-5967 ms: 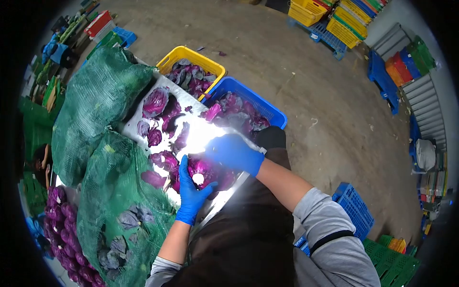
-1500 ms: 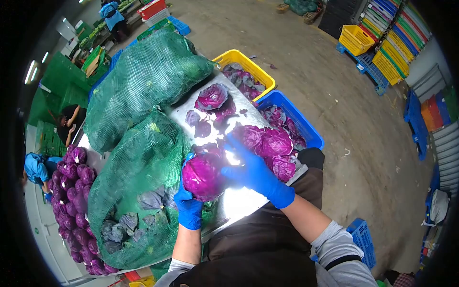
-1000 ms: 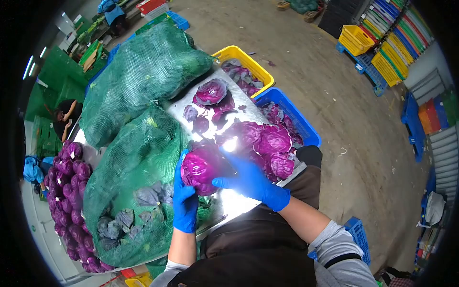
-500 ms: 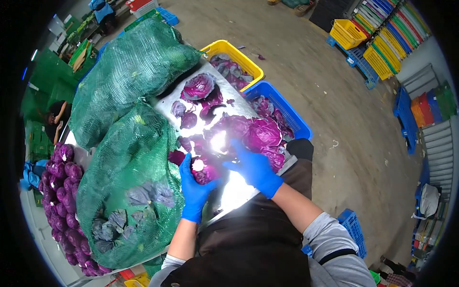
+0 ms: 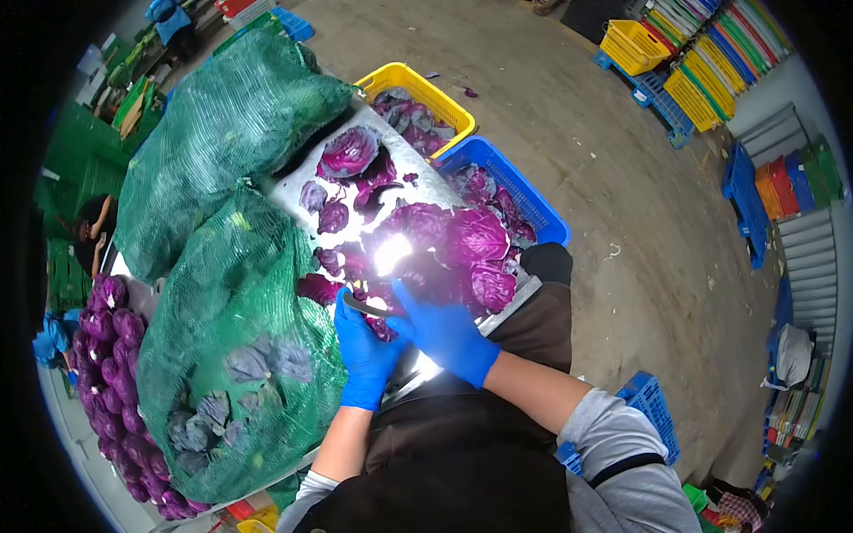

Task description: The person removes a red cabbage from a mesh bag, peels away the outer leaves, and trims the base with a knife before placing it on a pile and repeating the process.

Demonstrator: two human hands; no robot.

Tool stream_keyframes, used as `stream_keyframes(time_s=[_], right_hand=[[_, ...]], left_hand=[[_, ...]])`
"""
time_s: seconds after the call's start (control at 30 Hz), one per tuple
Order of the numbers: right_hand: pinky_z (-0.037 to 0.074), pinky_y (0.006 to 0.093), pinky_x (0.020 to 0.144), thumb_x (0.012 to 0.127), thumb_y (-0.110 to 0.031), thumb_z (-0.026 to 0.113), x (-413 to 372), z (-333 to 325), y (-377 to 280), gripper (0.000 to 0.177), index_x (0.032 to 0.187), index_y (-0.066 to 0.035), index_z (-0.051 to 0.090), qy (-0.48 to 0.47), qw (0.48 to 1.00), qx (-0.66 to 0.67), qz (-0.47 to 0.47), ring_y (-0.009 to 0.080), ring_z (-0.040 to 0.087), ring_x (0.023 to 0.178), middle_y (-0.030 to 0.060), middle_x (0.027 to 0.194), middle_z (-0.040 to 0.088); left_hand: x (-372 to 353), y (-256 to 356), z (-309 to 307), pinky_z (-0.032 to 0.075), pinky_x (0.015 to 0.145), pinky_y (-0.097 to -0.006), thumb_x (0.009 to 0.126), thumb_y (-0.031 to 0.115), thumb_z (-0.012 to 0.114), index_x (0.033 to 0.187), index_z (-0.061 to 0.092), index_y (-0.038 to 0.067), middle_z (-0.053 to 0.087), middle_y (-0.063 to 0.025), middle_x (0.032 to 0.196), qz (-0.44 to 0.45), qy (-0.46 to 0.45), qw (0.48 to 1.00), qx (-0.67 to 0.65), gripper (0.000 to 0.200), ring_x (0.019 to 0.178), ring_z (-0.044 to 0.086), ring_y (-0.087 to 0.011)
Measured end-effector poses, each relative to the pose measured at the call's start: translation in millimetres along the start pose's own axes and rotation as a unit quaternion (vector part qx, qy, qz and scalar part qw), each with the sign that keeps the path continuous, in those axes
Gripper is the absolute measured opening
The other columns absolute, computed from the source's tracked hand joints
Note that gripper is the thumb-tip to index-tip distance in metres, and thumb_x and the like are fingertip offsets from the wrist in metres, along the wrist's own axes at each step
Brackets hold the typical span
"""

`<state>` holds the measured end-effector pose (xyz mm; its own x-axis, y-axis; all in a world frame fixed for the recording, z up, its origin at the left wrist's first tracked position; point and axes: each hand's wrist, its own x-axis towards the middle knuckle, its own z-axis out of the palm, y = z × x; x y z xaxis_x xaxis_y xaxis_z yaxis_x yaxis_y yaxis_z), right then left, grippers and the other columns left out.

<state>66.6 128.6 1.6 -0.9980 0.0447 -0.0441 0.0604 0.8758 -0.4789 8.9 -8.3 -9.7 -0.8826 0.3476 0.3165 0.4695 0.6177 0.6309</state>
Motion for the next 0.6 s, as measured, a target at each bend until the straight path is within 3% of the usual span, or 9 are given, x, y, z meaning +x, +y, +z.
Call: stream_keyframes(time_s=[0.07, 0.1, 0.17, 0.23, 0.27, 0.3, 0.33, 0.47, 0.6], right_hand=[[0.049, 0.0383, 0.053, 0.09, -0.043, 0.051, 8.3, 11.3, 4.6, 0.056, 0.134, -0.009, 0.042, 0.11, 0.99, -0.035, -0.075, 0.0257, 0.061, 0.057, 0.0111, 0.074, 0.063], [0.049, 0.0383, 0.053, 0.09, -0.043, 0.051, 10.0, 13.5, 7.7, 0.056, 0.134, -0.009, 0.042, 0.11, 0.99, -0.034, -0.075, 0.0257, 0.061, 0.057, 0.0111, 0.074, 0.063], [0.043, 0.0318, 0.039, 0.089, -0.036, 0.053, 19.1, -8.0, -1.8, 0.042, 0.126, -0.015, 0.051, 0.066, 0.997, 0.006, -0.036, 0.0199, 0.058, 0.049, 0.0164, 0.074, 0.064], [0.044, 0.0318, 0.039, 0.09, -0.037, 0.052, 27.4, -0.1, 10.9, 0.036, 0.115, -0.013, 0.059, 0.063, 0.993, -0.061, -0.082, 0.0192, 0.059, 0.048, 0.0174, 0.076, 0.066], [0.045, 0.0311, 0.041, 0.09, -0.039, 0.051, 37.3, -34.0, 1.1, 0.036, 0.112, -0.012, 0.061, -0.079, 0.982, 0.138, 0.097, 0.0199, 0.06, 0.05, 0.0167, 0.077, 0.066], [0.046, 0.0303, 0.042, 0.091, -0.041, 0.05, 47.2, -55.3, -1.3, 0.037, 0.109, -0.011, 0.062, -0.213, 0.883, 0.324, 0.265, 0.0206, 0.062, 0.052, 0.016, 0.078, 0.066], [0.05, 0.032, 0.051, 0.089, -0.046, 0.049, 57.1, -51.7, 7.8, 0.042, 0.099, -0.009, 0.065, -0.163, 0.925, 0.316, 0.133, 0.0235, 0.064, 0.058, 0.0133, 0.078, 0.066], [0.051, 0.0341, 0.06, 0.086, -0.049, 0.052, 53.3, -45.7, 7.9, 0.043, 0.097, -0.01, 0.066, -0.145, 0.897, 0.386, 0.158, 0.0258, 0.066, 0.069, 0.0121, 0.078, 0.066], [0.051, 0.0368, 0.065, 0.08, -0.044, 0.061, 57.4, -16.6, 19.1, 0.031, 0.093, -0.017, 0.069, 0.005, 0.977, 0.19, 0.095, 0.0287, 0.065, 0.07, 0.0102, 0.081, 0.067]], left_hand=[[3.5, 8.1, -4.7, 0.044, 0.086, -0.0391, 0.054, 0.024, 0.081, 0.119, 0.04, -0.001, 0.048, -0.0156, 0.108, -0.048, -0.058, 0.995, -0.064, 0.081, 0.097, 0.05, -0.0311], [3.5, 8.2, -3.6, 0.044, 0.086, -0.0391, 0.054, 0.024, 0.081, 0.119, 0.04, -0.001, 0.048, -0.0156, 0.108, -0.048, -0.059, 0.995, -0.064, 0.081, 0.097, 0.05, -0.0311], [1.0, 6.5, 0.7, 0.042, 0.09, -0.0406, 0.052, 0.026, 0.083, 0.124, 0.038, -0.002, 0.047, -0.0179, 0.114, -0.059, -0.022, 0.997, -0.033, 0.09, 0.102, 0.049, -0.0331], [-5.1, -5.1, 8.8, 0.041, 0.093, -0.0412, 0.052, 0.027, 0.084, 0.128, 0.035, -0.003, 0.045, -0.0193, 0.118, -0.034, -0.013, 0.999, -0.002, 0.095, 0.105, 0.047, -0.0345], [-11.0, -6.6, 10.9, 0.039, 0.096, -0.0418, 0.052, 0.029, 0.085, 0.132, 0.032, -0.003, 0.044, -0.0207, 0.122, -0.009, -0.007, 1.0, 0.028, 0.101, 0.109, 0.046, -0.0358], [-16.1, -3.0, 10.1, 0.039, 0.096, -0.0418, 0.052, 0.029, 0.085, 0.132, 0.032, -0.003, 0.044, -0.0207, 0.122, -0.008, -0.006, 1.0, 0.027, 0.101, 0.109, 0.046, -0.0358], [-19.6, -1.2, 7.1, 0.037, 0.098, -0.0417, 0.053, 0.031, 0.085, 0.135, 0.029, -0.004, 0.042, -0.0215, 0.125, -0.002, -0.026, 0.999, 0.018, 0.106, 0.112, 0.044, -0.0367], [-20.6, -6.7, -0.5, 0.033, 0.104, -0.041, 0.051, 0.03, 0.088, 0.139, 0.023, -0.003, 0.038, -0.0215, 0.132, -0.015, -0.049, 0.997, -0.058, 0.115, 0.12, 0.041, -0.0355], [-22.9, 3.4, -19.9, 0.03, 0.107, -0.0396, 0.049, 0.023, 0.089, 0.139, 0.025, -0.003, 0.035, -0.0195, 0.137, -0.013, -0.063, 0.992, -0.11, 0.113, 0.125, 0.037, -0.0321]])
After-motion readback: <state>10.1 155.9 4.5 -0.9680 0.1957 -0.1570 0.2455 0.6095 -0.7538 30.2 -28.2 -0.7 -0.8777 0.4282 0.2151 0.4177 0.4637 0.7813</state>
